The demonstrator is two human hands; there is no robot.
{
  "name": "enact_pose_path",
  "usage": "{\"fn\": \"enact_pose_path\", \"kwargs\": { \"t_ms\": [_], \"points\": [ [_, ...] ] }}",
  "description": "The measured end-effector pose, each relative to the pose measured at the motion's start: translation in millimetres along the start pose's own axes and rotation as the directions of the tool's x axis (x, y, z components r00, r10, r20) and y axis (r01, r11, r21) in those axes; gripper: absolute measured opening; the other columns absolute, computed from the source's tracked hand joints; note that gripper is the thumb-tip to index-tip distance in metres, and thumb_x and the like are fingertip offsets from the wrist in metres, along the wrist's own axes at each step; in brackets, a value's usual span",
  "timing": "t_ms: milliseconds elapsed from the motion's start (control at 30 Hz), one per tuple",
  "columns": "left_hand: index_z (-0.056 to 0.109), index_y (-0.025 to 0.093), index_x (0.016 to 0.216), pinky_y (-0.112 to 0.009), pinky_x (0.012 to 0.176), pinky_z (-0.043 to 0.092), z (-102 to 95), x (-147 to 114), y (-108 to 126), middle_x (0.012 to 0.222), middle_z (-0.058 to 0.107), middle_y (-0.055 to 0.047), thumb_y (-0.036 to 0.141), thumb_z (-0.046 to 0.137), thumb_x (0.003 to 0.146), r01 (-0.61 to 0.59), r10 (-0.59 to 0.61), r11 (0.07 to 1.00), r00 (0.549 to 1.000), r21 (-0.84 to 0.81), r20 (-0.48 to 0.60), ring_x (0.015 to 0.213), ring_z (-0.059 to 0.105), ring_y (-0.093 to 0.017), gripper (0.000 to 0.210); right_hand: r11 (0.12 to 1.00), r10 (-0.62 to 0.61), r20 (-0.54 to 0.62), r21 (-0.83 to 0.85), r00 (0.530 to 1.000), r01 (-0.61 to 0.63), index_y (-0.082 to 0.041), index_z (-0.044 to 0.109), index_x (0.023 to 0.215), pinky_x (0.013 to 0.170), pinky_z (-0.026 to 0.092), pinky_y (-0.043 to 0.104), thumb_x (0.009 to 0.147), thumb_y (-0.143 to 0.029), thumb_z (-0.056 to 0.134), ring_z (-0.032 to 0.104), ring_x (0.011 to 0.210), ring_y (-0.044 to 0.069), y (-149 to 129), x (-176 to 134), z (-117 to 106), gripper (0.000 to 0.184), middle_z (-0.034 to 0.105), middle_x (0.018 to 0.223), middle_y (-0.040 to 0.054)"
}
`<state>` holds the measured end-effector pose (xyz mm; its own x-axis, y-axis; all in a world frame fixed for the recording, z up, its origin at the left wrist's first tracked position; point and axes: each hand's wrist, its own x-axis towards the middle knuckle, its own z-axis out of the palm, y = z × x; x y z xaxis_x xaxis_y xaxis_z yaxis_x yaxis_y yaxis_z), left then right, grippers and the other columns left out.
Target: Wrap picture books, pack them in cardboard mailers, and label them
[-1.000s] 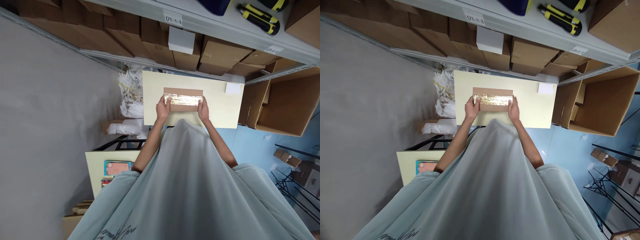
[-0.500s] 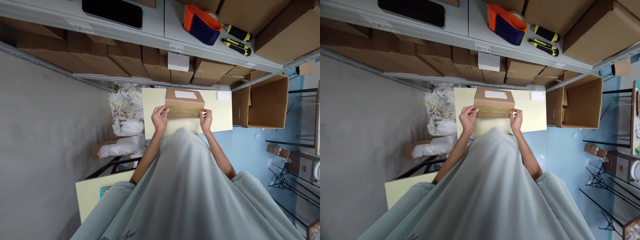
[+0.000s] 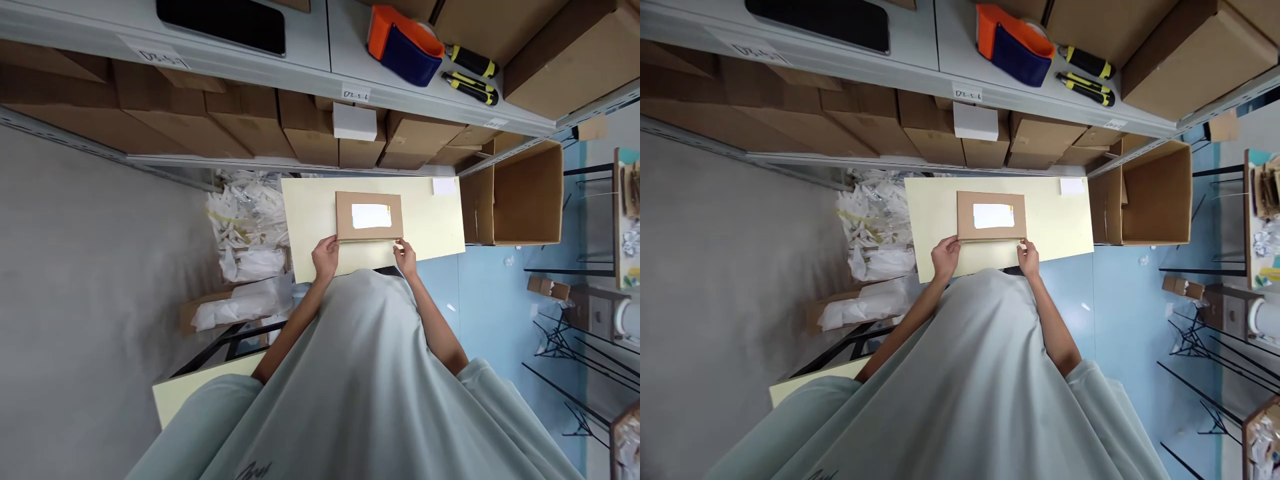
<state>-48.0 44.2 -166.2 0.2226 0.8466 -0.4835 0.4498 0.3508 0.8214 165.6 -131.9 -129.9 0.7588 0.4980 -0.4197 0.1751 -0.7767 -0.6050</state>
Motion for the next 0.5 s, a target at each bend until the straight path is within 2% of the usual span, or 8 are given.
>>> {"fn": "enact_pose_path", "kwargs": {
  "t_ms": [100,167,233,300,367,433,500],
  "points": [
    [0.087,0.019,0.105,-0.051,0.123,0.065,-0.8,4,-1,0.126,0.089,-0.014,0.008,0.063,0.092,0.011,-0.011,1.000,1.000,0.007,-0.009,0.119,0.086,-0.029,0.029,0.999,-0.017,0.043,-0.027,0.999,0.018,-0.018,0.079,0.123,0.095,0.069,0.043,0.100,-0.026,0.063,0.079,0.085,0.024,3,9,-9,0.029,0.086,0.131,0.0168],
    [0.087,0.018,0.102,-0.052,0.119,0.066,-3.5,9,5,0.118,0.090,-0.013,0.006,0.062,0.090,0.008,-0.008,1.000,1.000,-0.004,-0.026,0.114,0.087,-0.029,0.030,0.997,-0.056,0.057,-0.045,0.997,0.059,-0.019,0.080,0.122,0.099,0.069,0.047,0.097,-0.024,0.065,0.080,0.087,0.026,0,24,-23,0.029,0.087,0.128,0.0167],
    [0.086,0.017,0.104,-0.052,0.117,0.068,-7.8,18,19,0.121,0.089,-0.015,0.007,0.062,0.092,-0.016,0.015,1.000,0.997,-0.025,-0.076,0.116,0.086,-0.030,0.029,0.991,-0.123,0.054,-0.049,0.991,0.126,-0.018,0.079,0.129,0.103,0.069,0.051,0.098,-0.024,0.063,0.081,0.096,0.028,-13,47,-42,0.035,0.086,0.134,0.0191],
    [0.085,0.017,0.110,-0.052,0.117,0.068,-11.9,28,43,0.130,0.087,-0.017,0.009,0.061,0.094,-0.062,0.054,0.997,0.985,-0.049,-0.163,0.124,0.084,-0.031,0.030,0.965,-0.253,0.056,-0.051,0.966,0.256,-0.017,0.077,0.135,0.107,0.068,0.053,0.101,-0.025,0.059,0.082,0.106,0.031,-37,78,-66,0.040,0.083,0.142,0.0212],
    [0.084,0.017,0.115,-0.051,0.117,0.068,-13.0,37,79,0.133,0.087,-0.017,0.008,0.059,0.095,-0.148,0.124,0.986,0.959,-0.078,-0.254,0.125,0.084,-0.029,0.033,0.892,-0.444,0.057,-0.072,0.894,0.447,-0.017,0.077,0.136,0.112,0.066,0.055,0.104,-0.027,0.056,0.081,0.113,0.033,-75,113,-91,0.040,0.082,0.144,0.0215],
    [0.084,0.017,0.117,-0.048,0.117,0.068,-8.1,45,126,0.131,0.087,-0.015,0.006,0.058,0.094,-0.280,0.234,0.954,0.918,-0.103,-0.321,0.122,0.085,-0.027,0.036,0.760,-0.639,0.037,-0.124,0.768,0.638,-0.018,0.077,0.135,0.118,0.063,0.059,0.107,-0.030,0.053,0.079,0.121,0.036,-126,149,-116,0.039,0.082,0.142,0.0221],
    [0.084,0.016,0.121,-0.045,0.119,0.067,4.8,50,182,0.132,0.088,-0.015,0.003,0.058,0.093,-0.430,0.370,0.896,0.862,-0.113,-0.346,0.121,0.085,-0.025,0.041,0.619,-0.776,-0.005,-0.204,0.631,0.759,-0.016,0.076,0.138,0.123,0.058,0.064,0.110,-0.032,0.050,0.074,0.131,0.041,-185,182,-138,0.042,0.081,0.140,0.0241]
  ]
}}
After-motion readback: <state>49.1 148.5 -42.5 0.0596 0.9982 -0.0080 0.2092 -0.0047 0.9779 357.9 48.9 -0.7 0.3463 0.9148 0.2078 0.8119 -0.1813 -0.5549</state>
